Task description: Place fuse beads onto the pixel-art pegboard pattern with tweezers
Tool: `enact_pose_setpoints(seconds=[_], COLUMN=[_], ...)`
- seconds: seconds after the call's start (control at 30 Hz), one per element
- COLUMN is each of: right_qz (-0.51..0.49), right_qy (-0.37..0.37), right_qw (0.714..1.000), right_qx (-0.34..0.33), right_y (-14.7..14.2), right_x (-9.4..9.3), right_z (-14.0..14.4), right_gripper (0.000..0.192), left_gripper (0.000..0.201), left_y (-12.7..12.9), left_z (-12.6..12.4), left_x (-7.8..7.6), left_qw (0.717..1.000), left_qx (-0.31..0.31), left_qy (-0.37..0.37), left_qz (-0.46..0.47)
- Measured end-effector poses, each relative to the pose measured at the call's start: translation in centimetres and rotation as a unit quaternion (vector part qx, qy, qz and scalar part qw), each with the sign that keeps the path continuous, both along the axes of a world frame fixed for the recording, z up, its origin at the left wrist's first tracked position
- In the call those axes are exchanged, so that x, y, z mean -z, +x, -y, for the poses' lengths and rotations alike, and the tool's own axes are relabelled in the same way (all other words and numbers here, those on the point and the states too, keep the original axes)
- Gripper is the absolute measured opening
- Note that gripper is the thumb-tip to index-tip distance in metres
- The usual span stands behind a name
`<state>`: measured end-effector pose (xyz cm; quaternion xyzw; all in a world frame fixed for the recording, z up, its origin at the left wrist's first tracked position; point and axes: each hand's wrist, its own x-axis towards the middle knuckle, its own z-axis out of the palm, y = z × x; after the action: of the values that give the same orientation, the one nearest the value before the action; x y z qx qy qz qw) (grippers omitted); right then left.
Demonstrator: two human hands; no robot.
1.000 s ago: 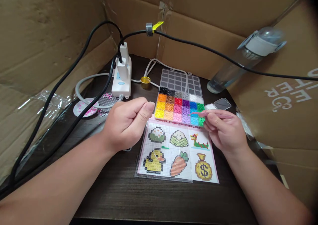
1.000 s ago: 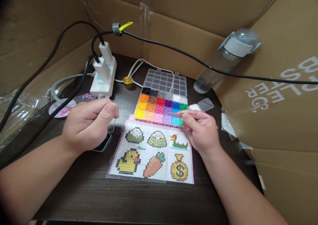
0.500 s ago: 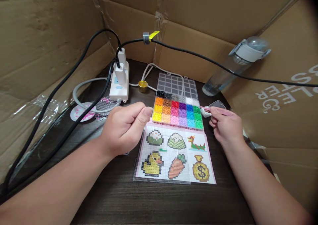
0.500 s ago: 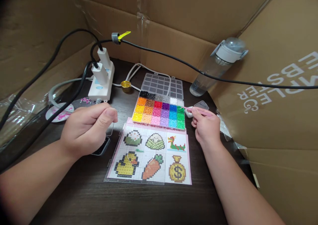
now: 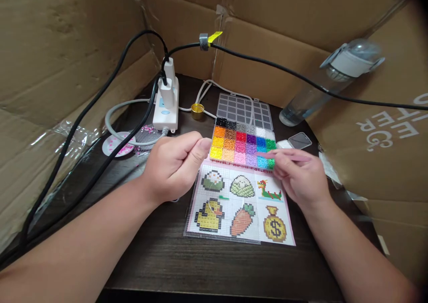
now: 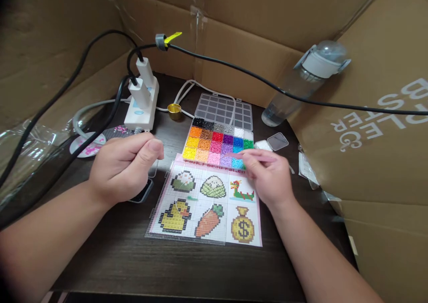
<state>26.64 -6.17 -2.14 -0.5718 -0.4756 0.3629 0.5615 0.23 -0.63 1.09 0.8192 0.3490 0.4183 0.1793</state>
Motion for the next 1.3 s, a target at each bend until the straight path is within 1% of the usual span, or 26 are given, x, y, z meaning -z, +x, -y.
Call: enact_pose_setpoints(seconds=[0.07,0.1,0.13,0.17,0.23,0.47,1.03,1.3], right_qz=[0.058,0.083,0.091,0.096,0.096,0.109,0.129,0.125], right_qy=[-0.02,-0.013,0.0,0.004,0.007,-0.011,-0.013,-0.005], right_qw=[0.994,0.987,0.98,0.975,0.97,0.968,0.962,0.962], right_qx=[-0.091,-0.14,-0.175,-0.2,-0.223,-0.226,-0.24,-0.241], right_y=[-1.7,-2.5,-3.2,-3.7,-4.4,-4.3,-4.4,-4.4], right_x=[-0.4,-0.6,-0.7,-0.8,-0.8,0.0,-0.3,0.1], right_z=[1.1,1.6,1.9,2.1,2.2,1.9,2.0,1.9], right_gripper=[0.011,0.007,0.007,0.007,0.008,0.008,0.01,0.009], left_gripper=[0.034,0.034,0.034,0.034,0.034,0.036,0.036,0.035], left_y=[0.0,0.0,0.0,0.0,0.0,0.1,0.1,0.1], left_z=[0.0,0.0,0.0,0.0,0.0,0.0,0.1,0.1], left_x=[0.1,0.1,0.1,0.1,0.1,0.2,0.1,0.2], left_qw=[1.0,1.0,1.0,1.0,1.0,1.0,1.0,1.0], left_qx=[0.0,-0.001,-0.002,-0.002,-0.001,-0.007,0.0,0.0], left_qy=[-0.001,-0.003,-0.006,-0.008,-0.009,-0.012,-0.012,-0.01], left_qz=[0.002,0.003,0.005,0.006,0.008,-0.006,0.004,0.003])
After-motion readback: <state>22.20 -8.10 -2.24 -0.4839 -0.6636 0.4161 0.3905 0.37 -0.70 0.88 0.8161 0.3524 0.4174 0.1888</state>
